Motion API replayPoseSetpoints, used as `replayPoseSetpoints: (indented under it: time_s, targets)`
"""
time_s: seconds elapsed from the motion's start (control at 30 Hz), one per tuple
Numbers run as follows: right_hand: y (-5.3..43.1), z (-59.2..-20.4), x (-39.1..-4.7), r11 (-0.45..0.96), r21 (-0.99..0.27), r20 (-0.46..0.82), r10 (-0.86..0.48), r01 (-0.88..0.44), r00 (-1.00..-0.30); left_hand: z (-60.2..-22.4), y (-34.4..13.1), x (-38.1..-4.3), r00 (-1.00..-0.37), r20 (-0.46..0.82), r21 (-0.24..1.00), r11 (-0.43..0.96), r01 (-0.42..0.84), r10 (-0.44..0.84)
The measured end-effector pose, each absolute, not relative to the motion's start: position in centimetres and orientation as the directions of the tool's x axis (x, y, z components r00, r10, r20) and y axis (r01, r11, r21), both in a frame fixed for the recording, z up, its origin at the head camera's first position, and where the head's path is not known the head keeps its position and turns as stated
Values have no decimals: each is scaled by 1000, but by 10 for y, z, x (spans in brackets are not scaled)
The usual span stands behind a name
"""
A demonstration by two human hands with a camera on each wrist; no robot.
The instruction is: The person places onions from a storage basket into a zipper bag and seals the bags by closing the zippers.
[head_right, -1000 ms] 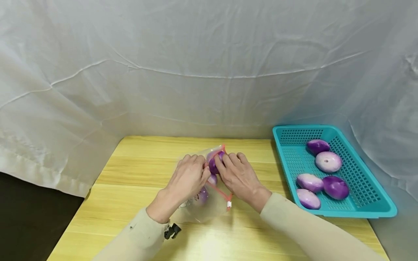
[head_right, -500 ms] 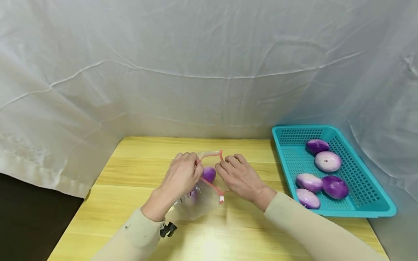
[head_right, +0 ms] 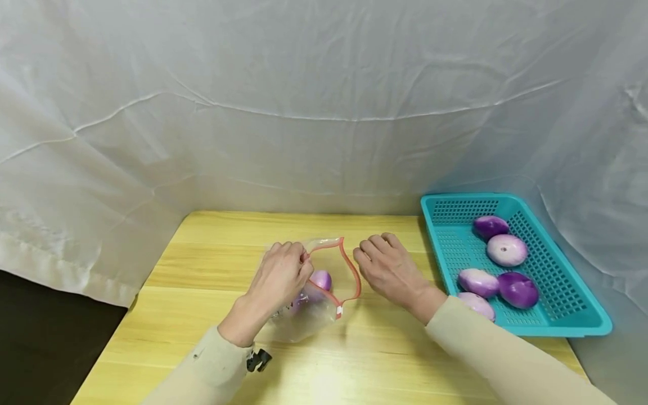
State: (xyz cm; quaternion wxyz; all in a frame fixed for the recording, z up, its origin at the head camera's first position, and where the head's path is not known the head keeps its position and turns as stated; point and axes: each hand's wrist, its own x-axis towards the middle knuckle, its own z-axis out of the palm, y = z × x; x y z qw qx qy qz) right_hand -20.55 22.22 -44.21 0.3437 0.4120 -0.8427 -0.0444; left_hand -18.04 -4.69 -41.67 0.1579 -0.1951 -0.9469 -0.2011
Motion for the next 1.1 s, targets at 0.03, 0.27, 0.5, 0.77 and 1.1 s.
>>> replayPoseSetpoints:
  time_s: [0.03,0.27,0.5,0.77,1.1]
  targets:
    - [225,-440,-207,659,357,552,-721,-662,-419,-417,-47,-180,-877,375,323,844,429,302]
    - [248,-434,-211,677,357,577,-702,-643,-418,-421,-49,-177,-892,352,347,845,407,285]
    - [275,-434,-206,702,359,506,-700,-615,-504,-427,-48,-176,-891,353,349,843,409,286]
    - [319,-427,-201,710,401,499,-700,-579,-512,-428,-47,-176,-897,346,357,846,397,275]
    - [381,-412,-192,676,432,469,-734,-597,-491,-430,-48,-177,-906,317,356,850,388,280]
